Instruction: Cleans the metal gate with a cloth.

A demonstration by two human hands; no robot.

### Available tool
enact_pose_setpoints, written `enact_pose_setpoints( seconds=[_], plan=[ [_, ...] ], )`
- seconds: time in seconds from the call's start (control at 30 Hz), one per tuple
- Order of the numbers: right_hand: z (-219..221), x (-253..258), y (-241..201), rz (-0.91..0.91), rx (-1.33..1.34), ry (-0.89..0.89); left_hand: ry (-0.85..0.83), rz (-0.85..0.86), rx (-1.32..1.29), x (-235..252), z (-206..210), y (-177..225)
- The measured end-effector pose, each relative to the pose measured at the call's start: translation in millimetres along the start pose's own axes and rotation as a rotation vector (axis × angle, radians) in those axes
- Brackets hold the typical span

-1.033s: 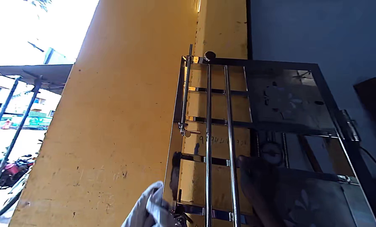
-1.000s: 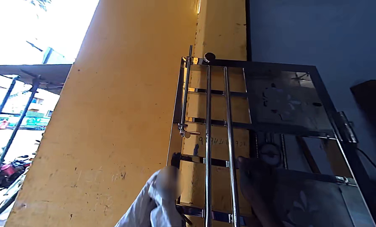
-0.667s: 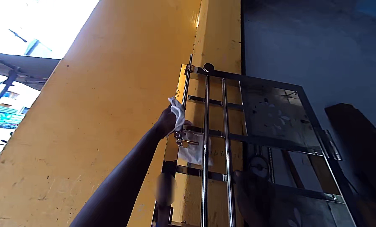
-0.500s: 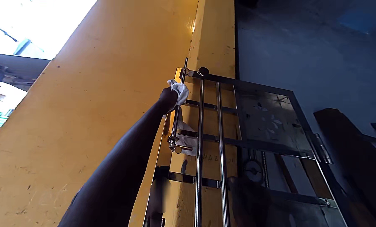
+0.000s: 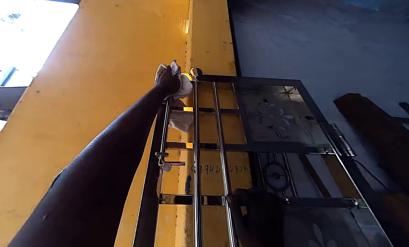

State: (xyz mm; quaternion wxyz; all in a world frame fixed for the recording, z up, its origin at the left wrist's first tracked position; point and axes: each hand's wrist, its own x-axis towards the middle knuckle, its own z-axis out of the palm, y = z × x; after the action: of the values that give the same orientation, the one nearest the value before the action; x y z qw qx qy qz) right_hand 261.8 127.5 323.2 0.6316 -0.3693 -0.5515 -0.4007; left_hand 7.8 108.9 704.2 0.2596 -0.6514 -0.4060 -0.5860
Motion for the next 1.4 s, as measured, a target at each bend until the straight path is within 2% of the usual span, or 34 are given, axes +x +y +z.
enact_pose_setpoints(
  seconds=[0.1, 0.17, 0.4, 0.6, 0.67, 0.73, 0.8, 0.87, 0.93, 0.97, 1.03, 1.07, 1.1, 1.2, 1.23, 1.3, 1.4],
  plan=[
    [0.9, -2.0, 1.7, -0.012, 0.014, 0.000, -0.010, -0.018, 0.232, -19.9, -4.4, 15.5],
    [1.9, -3.1, 3.6, -0.009, 0.033, 0.005, -0.007, -0.060, 0.368, -46.7, -1.2, 32.8],
    [0.5, -4.3, 5.7, -0.004, 0.101, 0.016, -0.053, -0.158, 0.689, -144.4, -0.5, 53.9],
    [-4.0, -4.8, 7.0, -0.023, 0.137, 0.004, -0.079, -0.331, 0.590, -203.1, -20.5, 52.6],
    [-7.5, -4.4, 7.3, -0.014, 0.116, -0.031, -0.135, -0.326, 0.580, -216.9, -28.4, 47.9],
    [-10.8, -4.1, 6.5, 0.002, 0.104, -0.068, -0.242, -0.290, 0.629, -225.4, -42.3, 51.0],
    [-11.3, -3.4, 5.9, 0.010, 0.113, -0.068, -0.279, -0.252, 0.660, -228.4, -60.0, 61.3],
    [-9.5, -2.3, 4.9, 0.024, 0.125, -0.068, -0.127, -0.203, 0.654, -230.6, -69.8, 78.9],
    [-7.7, -3.3, 2.5, 0.039, 0.139, -0.057, 0.091, -0.024, 0.595, -229.0, -61.7, 87.5],
    [-7.7, -4.0, 2.0, 0.041, 0.144, -0.057, 0.130, 0.122, 0.587, -223.2, -52.7, 82.2],
    [-9.3, -5.0, 3.2, 0.036, 0.170, -0.083, 0.032, 0.375, 0.656, -199.1, -32.9, 53.1],
    [-10.4, -5.1, 4.5, 0.026, 0.176, -0.092, -0.054, 0.348, 0.736, -188.3, -24.6, 39.1],
    [-10.3, -4.7, 5.8, 0.012, 0.176, -0.082, -0.090, 0.223, 0.787, -181.8, -17.3, 35.1],
    [-10.7, -5.1, 4.8, 0.016, 0.157, -0.075, -0.078, -0.379, 0.774, -164.9, 7.8, 53.0],
    [-12.4, -4.3, 5.0, 0.020, 0.155, -0.094, -0.063, -0.472, 0.767, -160.8, 17.6, 54.1],
    [-13.9, -3.1, 5.7, 0.027, 0.182, -0.110, -0.065, -0.501, 0.736, -153.2, 26.9, 59.0],
    [-15.4, -5.1, 8.3, 0.029, 0.215, -0.132, -0.088, -0.441, 0.794, -138.5, 25.2, 59.2]
  ],
)
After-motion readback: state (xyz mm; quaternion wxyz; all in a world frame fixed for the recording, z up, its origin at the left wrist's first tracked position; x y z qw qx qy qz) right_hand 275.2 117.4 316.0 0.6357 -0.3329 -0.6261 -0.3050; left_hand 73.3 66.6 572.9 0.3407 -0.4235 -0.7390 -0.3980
